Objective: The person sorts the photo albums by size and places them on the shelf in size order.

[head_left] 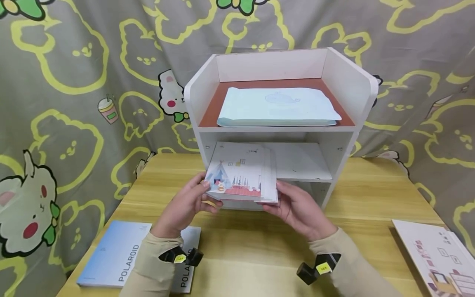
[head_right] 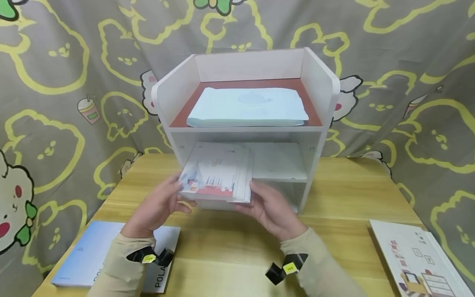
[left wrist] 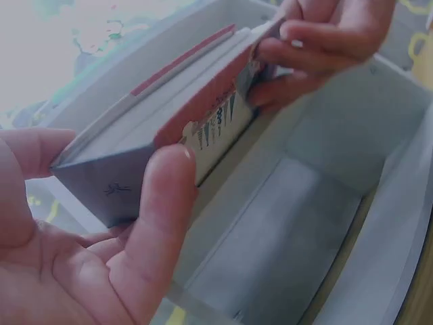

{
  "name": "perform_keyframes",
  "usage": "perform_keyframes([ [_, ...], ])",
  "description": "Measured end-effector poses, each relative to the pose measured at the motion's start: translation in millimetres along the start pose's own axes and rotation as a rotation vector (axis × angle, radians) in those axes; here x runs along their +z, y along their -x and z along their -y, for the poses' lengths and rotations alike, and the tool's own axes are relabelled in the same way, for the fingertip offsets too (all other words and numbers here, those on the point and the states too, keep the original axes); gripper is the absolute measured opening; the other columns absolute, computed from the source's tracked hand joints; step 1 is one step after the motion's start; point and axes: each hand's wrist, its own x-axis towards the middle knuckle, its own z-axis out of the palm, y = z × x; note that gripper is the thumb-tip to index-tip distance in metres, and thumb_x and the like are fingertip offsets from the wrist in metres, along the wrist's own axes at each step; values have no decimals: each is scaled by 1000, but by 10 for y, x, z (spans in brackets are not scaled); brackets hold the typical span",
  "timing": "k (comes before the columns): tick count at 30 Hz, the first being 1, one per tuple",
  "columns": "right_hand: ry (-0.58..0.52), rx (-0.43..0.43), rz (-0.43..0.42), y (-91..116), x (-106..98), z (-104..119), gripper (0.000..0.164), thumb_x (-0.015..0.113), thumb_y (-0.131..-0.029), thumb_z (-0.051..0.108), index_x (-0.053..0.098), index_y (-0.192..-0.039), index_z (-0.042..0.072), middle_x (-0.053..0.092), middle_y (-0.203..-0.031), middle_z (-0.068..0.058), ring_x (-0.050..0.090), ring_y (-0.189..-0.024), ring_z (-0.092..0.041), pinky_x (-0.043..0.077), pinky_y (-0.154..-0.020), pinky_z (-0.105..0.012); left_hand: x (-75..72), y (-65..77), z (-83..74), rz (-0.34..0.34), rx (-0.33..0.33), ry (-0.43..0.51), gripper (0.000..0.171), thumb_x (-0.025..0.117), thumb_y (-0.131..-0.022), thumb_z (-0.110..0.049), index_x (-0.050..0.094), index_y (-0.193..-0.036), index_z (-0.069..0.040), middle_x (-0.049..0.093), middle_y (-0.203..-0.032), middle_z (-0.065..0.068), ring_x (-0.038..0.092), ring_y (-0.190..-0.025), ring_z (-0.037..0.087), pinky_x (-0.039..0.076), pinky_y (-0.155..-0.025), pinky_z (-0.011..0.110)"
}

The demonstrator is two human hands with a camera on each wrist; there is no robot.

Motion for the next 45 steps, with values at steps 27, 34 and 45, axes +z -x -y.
perform_keyframes([
  [27,1946,-683,216,502,446,387,29,65,-99,37,75,-120,20,61,-137,0,53,-129,-24,51,-99,-45,215,468,-497,-76,530,-1415,8,76,-91,-20,78,-98,-16,66,-126,-1,52,-127,24,49,-101,45],
  [34,2019,-616,202,471,414,333,35,67,-98,36,73,-125,15,59,-142,0,51,-132,-25,45,-106,-44,241,425,-443,-104,476,-1471,26,73,-94,-25,75,-116,-11,64,-130,2,54,-126,24,49,-101,45],
  [45,2015,-578,133,358,351,264,45,70,-95,35,67,-133,10,53,-149,-6,43,-140,-31,36,-114,-48,284,341,-351,-162,468,-1510,41,73,-94,-28,69,-129,-6,58,-140,8,54,-126,29,49,-101,47],
])
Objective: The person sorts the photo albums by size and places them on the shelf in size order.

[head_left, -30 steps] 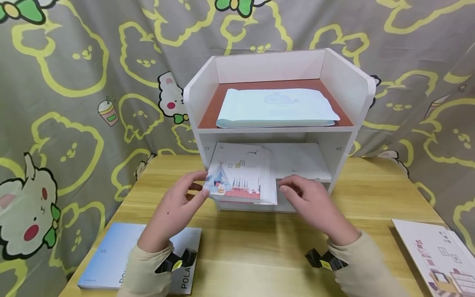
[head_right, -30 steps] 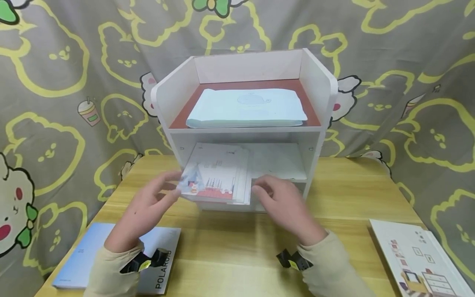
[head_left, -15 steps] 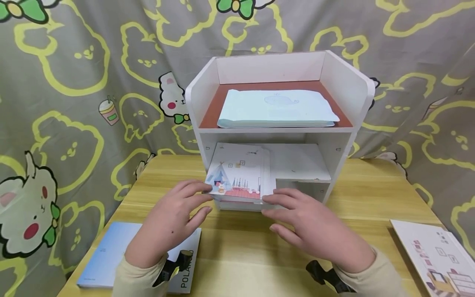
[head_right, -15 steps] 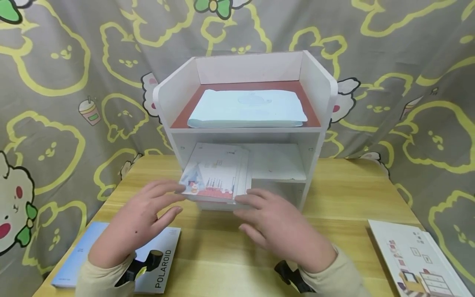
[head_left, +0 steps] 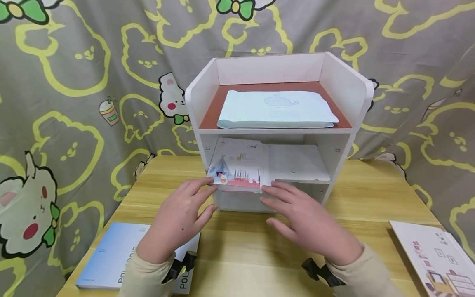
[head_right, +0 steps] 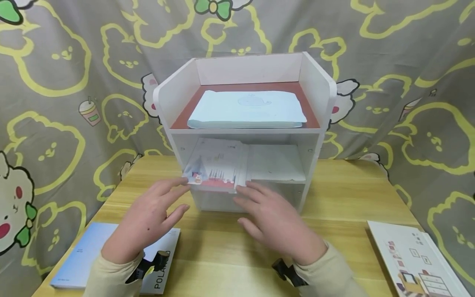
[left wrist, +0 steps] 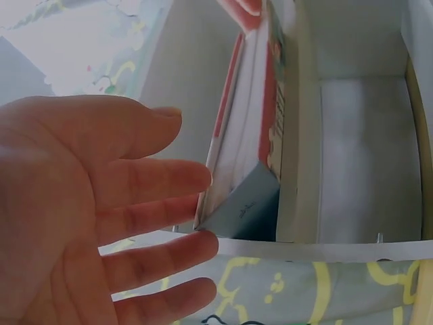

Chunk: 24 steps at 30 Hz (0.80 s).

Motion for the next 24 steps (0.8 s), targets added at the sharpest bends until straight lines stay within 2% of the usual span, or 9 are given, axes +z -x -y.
perform_keyframes([
  [4,2,17,-34,-23,64,-9,45,71,-94,34,68,-131,9,51,-150,-8,41,-142,-30,35,-115,-48,3,-8,-12,-6,2,-6,40,72,-94,-27,69,-128,-7,58,-140,9,54,-125,29,49,-101,47],
  [11,-8,50,-33,-41,198,-35,44,72,-93,33,68,-131,9,38,-159,-13,37,-145,-34,35,-113,-53,44,-17,9,1,-4,-1,41,72,-94,-29,69,-128,-7,56,-143,10,54,-126,30,49,-101,48],
  [17,1,71,-23,-46,305,-72,42,70,-94,34,69,-130,11,28,-164,-14,26,-150,-32,35,-113,-55,123,-37,51,-6,-31,6,42,73,-93,-30,69,-128,-7,47,-152,11,50,-131,31,49,-101,50],
  [24,11,88,12,-78,430,-113,44,67,-95,35,67,-133,12,12,-167,-16,11,-153,-33,32,-112,-57,195,-55,92,30,-47,-2,43,72,-94,-30,68,-129,-6,45,-154,13,49,-133,33,47,-103,51],
])
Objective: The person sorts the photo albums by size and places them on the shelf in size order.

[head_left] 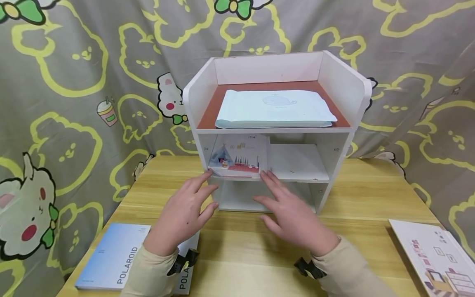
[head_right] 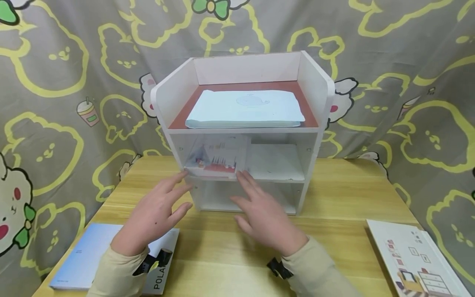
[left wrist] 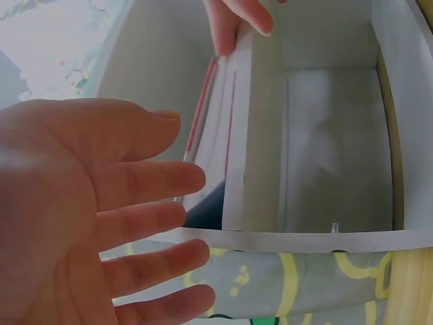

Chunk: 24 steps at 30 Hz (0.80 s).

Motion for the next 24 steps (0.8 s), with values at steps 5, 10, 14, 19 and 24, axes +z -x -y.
perform_keyframes([
  [5,-2,-4,-2,-30,28,8,44,67,-95,36,67,-134,13,10,-168,-16,10,-153,-35,32,-112,-57,9,15,20,20,-20,7,42,72,-94,-30,68,-129,-7,44,-155,12,48,-134,32,46,-104,50],
  [10,-23,-17,0,-44,0,18,44,68,-95,36,67,-133,14,12,-167,-16,11,-153,-35,32,-112,-57,12,36,-5,72,-28,59,42,70,-96,-32,66,-132,-11,45,-154,10,47,-136,31,45,-106,51],
  [14,-73,-24,-6,-16,-65,4,43,70,-94,33,67,-133,15,21,-166,-14,15,-153,-34,35,-111,-58,60,40,-52,120,-41,114,41,68,-97,-35,66,-133,-14,50,-150,7,50,-134,28,47,-104,49],
  [19,-107,-32,-37,120,-154,-68,41,74,-92,28,68,-131,18,37,-160,-10,26,-150,-33,43,-106,-58,177,1,-127,182,-49,160,42,67,-98,-37,65,-134,-16,57,-141,2,56,-126,22,51,-99,45],
  [24,-107,-23,-51,388,-254,-222,41,77,-88,24,69,-128,18,49,-150,-7,43,-139,-33,45,-102,-58,312,-39,-181,286,-47,194,43,63,-99,-41,63,-136,-18,62,-134,-1,61,-119,18,53,-95,41],
])
